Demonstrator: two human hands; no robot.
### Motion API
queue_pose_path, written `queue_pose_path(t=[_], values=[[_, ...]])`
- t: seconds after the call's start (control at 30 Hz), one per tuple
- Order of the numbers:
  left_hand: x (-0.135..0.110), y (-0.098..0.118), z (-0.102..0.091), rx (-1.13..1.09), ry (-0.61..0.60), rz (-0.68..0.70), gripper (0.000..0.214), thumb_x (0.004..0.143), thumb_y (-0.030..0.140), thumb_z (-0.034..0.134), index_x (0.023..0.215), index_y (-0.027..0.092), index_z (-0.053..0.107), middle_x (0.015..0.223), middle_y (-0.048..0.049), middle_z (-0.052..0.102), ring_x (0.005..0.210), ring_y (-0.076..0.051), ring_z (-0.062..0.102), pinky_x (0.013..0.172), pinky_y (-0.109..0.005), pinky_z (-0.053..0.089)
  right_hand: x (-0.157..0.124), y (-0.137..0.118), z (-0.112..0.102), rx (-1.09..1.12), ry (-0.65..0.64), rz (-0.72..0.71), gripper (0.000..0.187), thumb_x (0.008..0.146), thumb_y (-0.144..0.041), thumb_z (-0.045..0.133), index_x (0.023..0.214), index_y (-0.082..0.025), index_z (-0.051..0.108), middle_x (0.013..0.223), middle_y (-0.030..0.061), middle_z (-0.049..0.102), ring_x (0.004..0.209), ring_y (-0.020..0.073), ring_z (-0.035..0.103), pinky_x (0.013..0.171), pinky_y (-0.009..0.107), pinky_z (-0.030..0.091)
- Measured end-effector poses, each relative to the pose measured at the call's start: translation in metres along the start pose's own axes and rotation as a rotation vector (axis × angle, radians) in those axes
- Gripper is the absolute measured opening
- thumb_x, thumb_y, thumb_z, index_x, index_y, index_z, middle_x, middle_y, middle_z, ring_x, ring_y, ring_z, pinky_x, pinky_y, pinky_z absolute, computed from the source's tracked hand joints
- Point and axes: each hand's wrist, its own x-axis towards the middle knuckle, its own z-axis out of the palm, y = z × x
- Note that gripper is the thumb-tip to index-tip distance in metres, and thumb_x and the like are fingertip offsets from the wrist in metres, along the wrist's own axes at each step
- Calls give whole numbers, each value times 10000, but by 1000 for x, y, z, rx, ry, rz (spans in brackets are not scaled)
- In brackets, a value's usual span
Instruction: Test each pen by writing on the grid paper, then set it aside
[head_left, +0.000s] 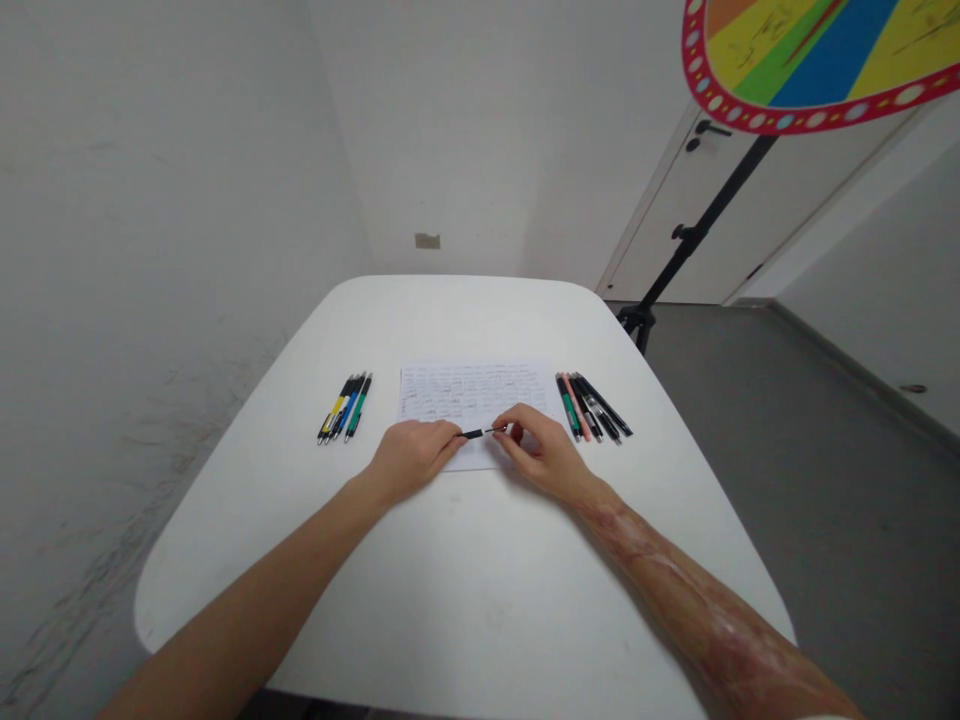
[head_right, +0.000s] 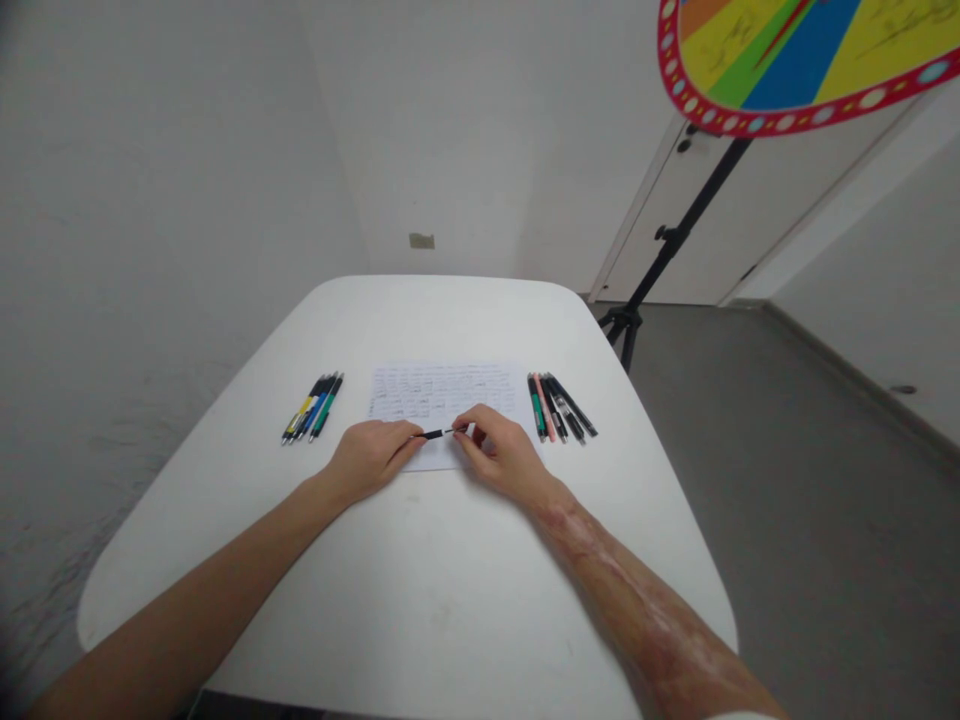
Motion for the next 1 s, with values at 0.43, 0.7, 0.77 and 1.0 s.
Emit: queue_pose_path(t=[0.43,0.7,0.77,1.0], values=[[-1,-10,-6,65,51,-37,404,1194,425,435,1086,193,748,920,-58,793,796,-205,722,721,-334,491,3,12,-5,-189,7,56,130,974,-122,651,1018,-226,715,946,58,704,849,225,642,786,395,521],[-1,-8,-7,84,45,-6,410,1193,428,442,1071,194,755,858,-46,758,745,-184,684,693,-321,479,6,10,-6,-189,-81,35,209,911,-62,650,991,-234,738,888,40,705,879,231,633,834,405,488],[-1,-9,-7,77,44,1,398,1190,421,451,1081,192,756,866,-47,761,750,-184,688,696,-320,483,6,9,-6,-193,-74,33,221,906,-72,661,1031,-238,736,890,39,705,867,234,635,833,415,488],[0,-7,-10,46,58,54,403,1192,430,449,1082,197,759,864,-49,766,755,-177,697,704,-313,482,4,3,-5,-151,59,-44,100,1032,-195,658,1096,-262,697,945,53,711,908,247,656,857,444,509]])
